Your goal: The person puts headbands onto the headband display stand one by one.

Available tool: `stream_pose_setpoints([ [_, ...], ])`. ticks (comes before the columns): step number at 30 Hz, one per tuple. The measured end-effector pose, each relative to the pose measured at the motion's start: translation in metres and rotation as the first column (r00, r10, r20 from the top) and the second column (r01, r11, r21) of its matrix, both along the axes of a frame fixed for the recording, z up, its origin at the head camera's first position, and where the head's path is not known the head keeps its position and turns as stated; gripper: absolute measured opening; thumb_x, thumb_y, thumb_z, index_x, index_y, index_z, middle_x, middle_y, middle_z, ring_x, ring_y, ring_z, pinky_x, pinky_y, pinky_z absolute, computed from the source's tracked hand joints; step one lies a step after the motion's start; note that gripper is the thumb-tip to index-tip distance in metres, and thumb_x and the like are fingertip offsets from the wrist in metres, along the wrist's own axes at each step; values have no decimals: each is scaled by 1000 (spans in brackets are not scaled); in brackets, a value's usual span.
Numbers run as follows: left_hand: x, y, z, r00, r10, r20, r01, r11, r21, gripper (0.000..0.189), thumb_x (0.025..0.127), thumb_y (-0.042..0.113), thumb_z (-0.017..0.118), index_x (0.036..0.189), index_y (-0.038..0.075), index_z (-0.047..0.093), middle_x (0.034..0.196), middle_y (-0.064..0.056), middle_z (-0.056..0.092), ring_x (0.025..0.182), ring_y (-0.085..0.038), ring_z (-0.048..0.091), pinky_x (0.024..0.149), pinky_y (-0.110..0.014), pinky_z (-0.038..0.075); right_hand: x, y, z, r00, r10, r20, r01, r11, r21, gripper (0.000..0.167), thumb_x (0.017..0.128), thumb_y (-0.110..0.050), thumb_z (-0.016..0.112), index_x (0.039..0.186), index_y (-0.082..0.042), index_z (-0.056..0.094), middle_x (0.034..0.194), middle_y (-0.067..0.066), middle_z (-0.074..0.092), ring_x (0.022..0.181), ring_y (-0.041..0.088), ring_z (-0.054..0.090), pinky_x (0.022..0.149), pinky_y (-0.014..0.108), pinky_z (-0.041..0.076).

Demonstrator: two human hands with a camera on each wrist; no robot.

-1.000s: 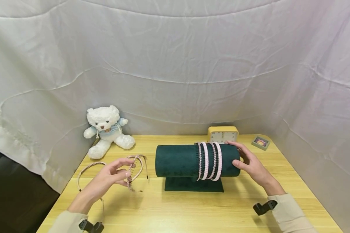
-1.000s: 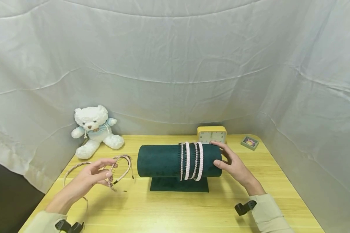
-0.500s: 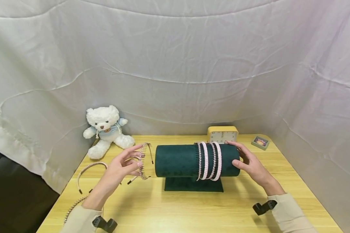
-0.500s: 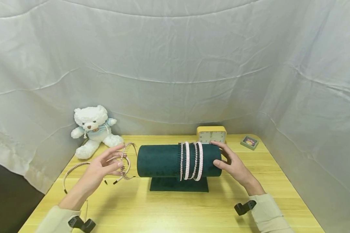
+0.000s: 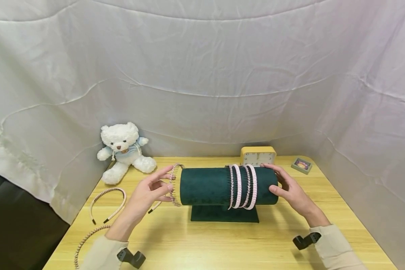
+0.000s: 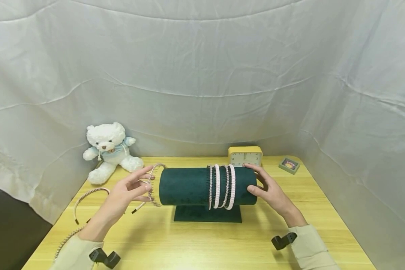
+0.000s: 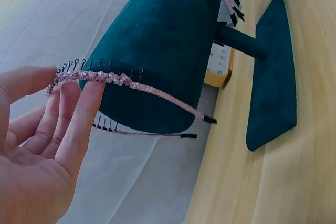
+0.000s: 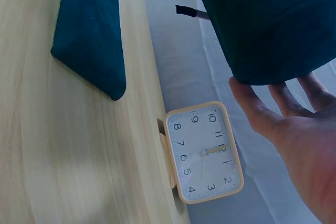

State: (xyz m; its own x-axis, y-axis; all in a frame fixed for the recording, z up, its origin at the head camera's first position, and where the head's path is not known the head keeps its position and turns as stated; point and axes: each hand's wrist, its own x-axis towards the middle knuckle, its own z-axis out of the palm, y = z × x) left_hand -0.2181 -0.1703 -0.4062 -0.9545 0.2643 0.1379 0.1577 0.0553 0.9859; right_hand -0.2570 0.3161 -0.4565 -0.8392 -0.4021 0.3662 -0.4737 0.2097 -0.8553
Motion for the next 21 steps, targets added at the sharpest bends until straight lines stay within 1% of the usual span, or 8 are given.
stream_pose_setpoints([
  [2, -1, 3, -1, 1000, -7, 4, 7, 1000, 14, 62, 105, 10, 72, 163, 14, 52, 142, -19, 57, 100, -17, 71, 84, -45, 69, 0, -1, 0, 1000, 5, -4, -5, 1000, 0, 67, 108, 0, 55, 170, -14, 36, 170, -7, 43, 142, 8, 52, 106, 20, 52],
  [5, -1, 7, -2, 1000, -17, 22, 16, 999, 34, 62, 105, 8, 72, 163, 12, 52, 138, -15, 56, 100, -15, 68, 84, -46, 69, 0, -1, 1, 1000, 10, -3, -10, 1000, 0, 67, 108, 0, 55, 170, -14, 36, 170, -7, 43, 142, 8, 52, 106, 20, 52],
  [8, -2, 10, -3, 999, -26, 34, 25, 999, 38, 62, 104, 8, 72, 163, 10, 51, 132, -11, 53, 100, -14, 65, 84, -46, 69, 0, 0, 0, 1000, 12, -2, -12, 1000, 0, 67, 108, 0, 55, 170, -14, 35, 170, -6, 43, 142, 8, 52, 106, 21, 52],
  [11, -4, 13, -4, 999, -34, 39, 33, 999, 38, 62, 104, 8, 72, 162, 9, 52, 128, -11, 53, 99, -15, 65, 83, -46, 69, -1, 0, -1, 1000, 7, 5, -7, 1000, 2, 67, 108, 0, 55, 170, -15, 35, 171, -6, 42, 142, 9, 52, 106, 21, 52],
  [16, -6, 15, -7, 998, -43, 41, 42, 999, 26, 61, 104, 11, 74, 162, 13, 53, 122, -8, 55, 97, -16, 65, 83, -47, 69, -1, 0, -2, 1000, -8, 12, 8, 1000, 9, 67, 108, -1, 55, 170, -16, 36, 170, -5, 42, 141, 9, 52, 106, 21, 53],
  [19, -8, 15, -8, 998, -47, 37, 48, 999, 0, 60, 105, 15, 74, 162, 17, 54, 120, -7, 56, 97, -15, 64, 83, -46, 69, -1, 0, -1, 1000, -7, 4, 7, 1000, 11, 66, 108, -1, 55, 170, -15, 36, 170, -5, 42, 141, 9, 52, 106, 22, 53],
  [21, -9, 16, -8, 998, -52, 37, 52, 999, -6, 61, 105, 15, 74, 162, 17, 54, 119, -8, 56, 98, -17, 65, 82, -48, 69, 0, -1, 0, 1000, -4, 1, 4, 1000, 7, 66, 108, -1, 55, 170, -15, 36, 170, -5, 42, 141, 8, 52, 106, 21, 53],
])
